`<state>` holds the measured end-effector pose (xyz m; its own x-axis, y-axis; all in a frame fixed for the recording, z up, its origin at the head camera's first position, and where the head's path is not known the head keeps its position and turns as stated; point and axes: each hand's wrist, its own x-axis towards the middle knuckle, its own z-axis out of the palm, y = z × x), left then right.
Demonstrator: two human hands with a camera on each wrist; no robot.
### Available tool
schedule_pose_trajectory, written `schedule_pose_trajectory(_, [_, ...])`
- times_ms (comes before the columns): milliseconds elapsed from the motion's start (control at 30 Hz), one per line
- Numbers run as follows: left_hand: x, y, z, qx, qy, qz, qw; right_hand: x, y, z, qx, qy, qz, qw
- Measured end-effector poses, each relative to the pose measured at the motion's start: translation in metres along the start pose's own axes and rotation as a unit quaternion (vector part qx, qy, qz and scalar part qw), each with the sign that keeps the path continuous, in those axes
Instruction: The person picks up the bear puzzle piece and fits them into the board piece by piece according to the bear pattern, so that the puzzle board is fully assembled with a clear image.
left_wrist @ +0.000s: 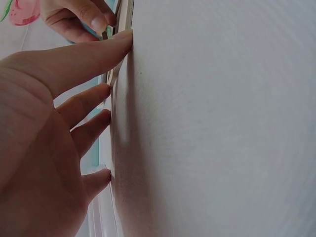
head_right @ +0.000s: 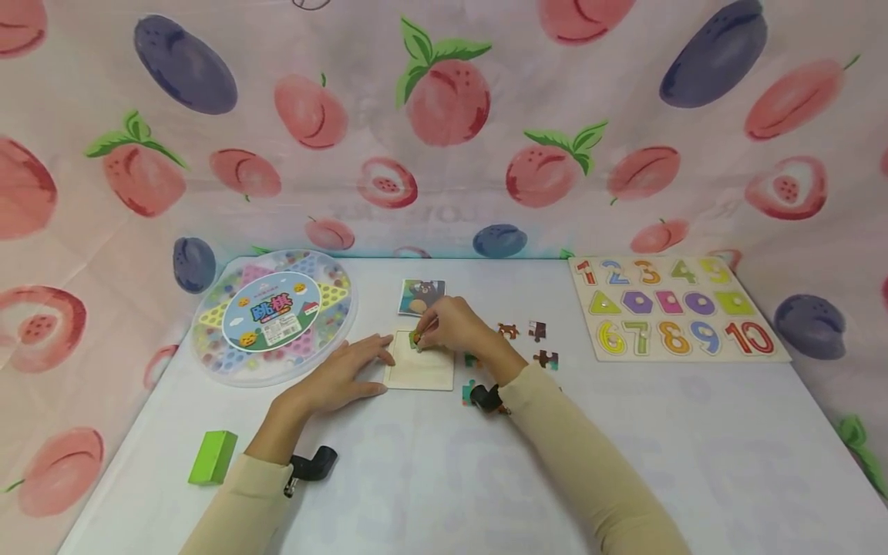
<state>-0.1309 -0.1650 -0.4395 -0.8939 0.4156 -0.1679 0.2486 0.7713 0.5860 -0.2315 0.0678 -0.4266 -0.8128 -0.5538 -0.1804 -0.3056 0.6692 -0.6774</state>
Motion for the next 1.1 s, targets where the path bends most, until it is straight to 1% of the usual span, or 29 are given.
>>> schedule_pose_trajectory(133, [-0.001, 0.001, 0.0, -0.002, 0.001, 0.001, 1.0, 0.003, 0.0, 0.005, -0.002, 0.005, 0.001, 1.0])
schedule_pose_trajectory(333, [-0.002, 0.002, -0.001, -0.005, 0.004, 0.0, 1.0, 0.007, -0.003, 0.012, -0.009, 0.026, -0.015, 0.9995])
schedule_pose_trajectory(433, [-0.002, 0.001, 0.0, -0.006, 0.004, 0.001, 1.0, 0.008, -0.005, 0.015, -0.007, 0.031, -0.012, 0.9994])
schedule_pose_trajectory(600, [-0.001, 0.001, 0.0, -0.002, 0.004, 0.003, 1.0, 0.009, -0.009, 0.017, 0.002, 0.03, -0.001, 0.9995])
schedule_pose_trajectory(833, [-0.001, 0.002, -0.001, -0.001, 0.001, -0.003, 1.0, 0.01, -0.012, 0.019, 0.002, 0.029, -0.01, 0.9995])
schedule_pose_trajectory(1100, [-0.001, 0.003, -0.001, -0.003, 0.001, -0.002, 1.0, 0.013, -0.011, 0.021, -0.027, 0.026, -0.007, 0.9993])
